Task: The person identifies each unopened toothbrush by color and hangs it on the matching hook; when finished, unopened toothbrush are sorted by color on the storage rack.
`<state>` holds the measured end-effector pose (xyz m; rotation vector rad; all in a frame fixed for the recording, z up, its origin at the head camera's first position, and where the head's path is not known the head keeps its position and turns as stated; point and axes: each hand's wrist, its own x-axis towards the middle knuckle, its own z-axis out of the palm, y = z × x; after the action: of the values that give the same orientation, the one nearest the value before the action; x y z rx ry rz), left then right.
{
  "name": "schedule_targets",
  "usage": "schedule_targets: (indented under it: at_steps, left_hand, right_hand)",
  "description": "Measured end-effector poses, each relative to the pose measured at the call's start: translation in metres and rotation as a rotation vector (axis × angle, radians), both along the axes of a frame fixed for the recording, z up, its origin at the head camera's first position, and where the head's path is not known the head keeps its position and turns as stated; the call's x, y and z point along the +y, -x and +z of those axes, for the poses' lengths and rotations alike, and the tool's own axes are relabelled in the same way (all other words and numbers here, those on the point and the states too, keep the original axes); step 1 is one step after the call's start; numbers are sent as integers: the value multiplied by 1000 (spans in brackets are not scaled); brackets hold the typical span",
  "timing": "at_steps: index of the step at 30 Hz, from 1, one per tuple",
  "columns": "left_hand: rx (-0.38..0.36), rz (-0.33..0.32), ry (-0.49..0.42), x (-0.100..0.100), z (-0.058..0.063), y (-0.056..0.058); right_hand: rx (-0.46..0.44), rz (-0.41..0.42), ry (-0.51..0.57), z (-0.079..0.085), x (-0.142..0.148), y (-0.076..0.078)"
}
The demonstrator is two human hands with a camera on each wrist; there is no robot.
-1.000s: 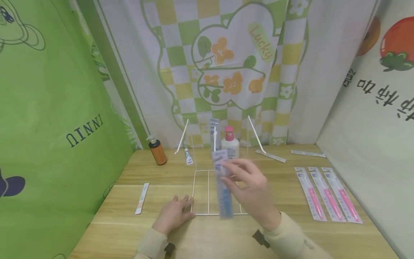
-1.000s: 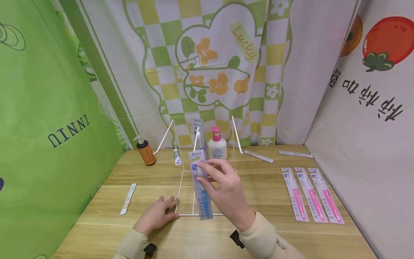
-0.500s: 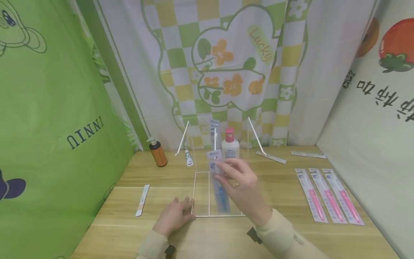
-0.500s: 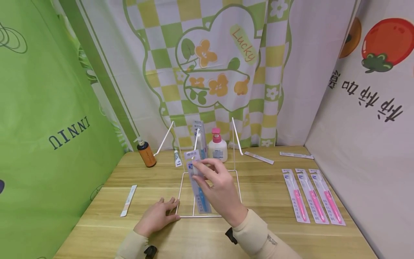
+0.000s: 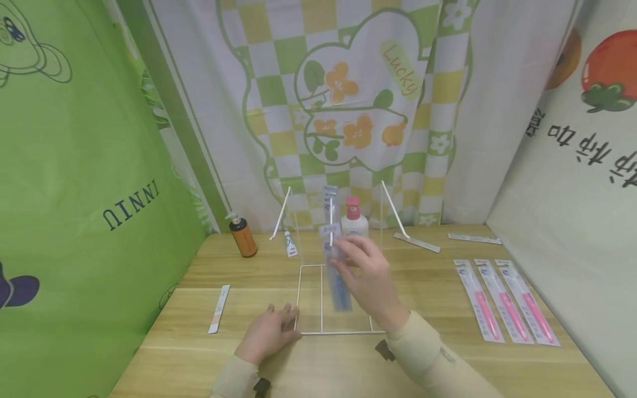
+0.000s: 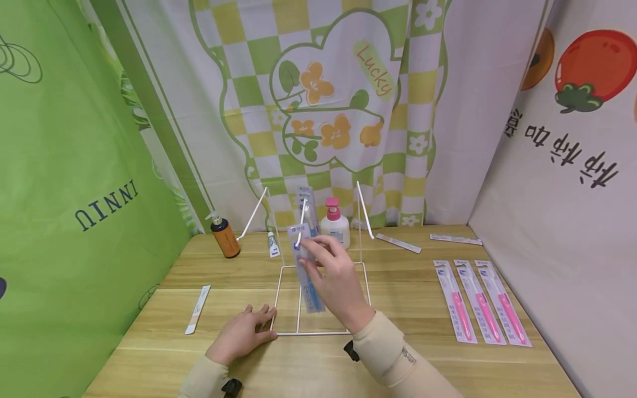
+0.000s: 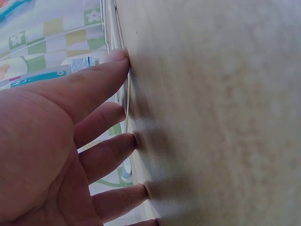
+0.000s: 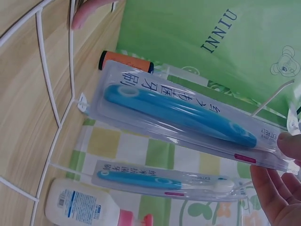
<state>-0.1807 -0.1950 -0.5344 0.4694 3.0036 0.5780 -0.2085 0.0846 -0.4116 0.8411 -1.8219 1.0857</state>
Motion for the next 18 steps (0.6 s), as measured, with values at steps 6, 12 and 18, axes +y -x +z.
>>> schedule_targets:
  at_steps: [6, 12, 18]
  left_hand:
    - [-2, 1, 5, -1, -1, 1]
    - [-3, 0, 9, -1, -1, 0]
    - [2, -8, 0, -1, 0, -1]
  right_hand:
    - [-17, -17, 15, -1, -5, 19]
    - [-4, -63, 35, -5, -9, 43]
    - [2, -110, 48, -6, -12, 62]
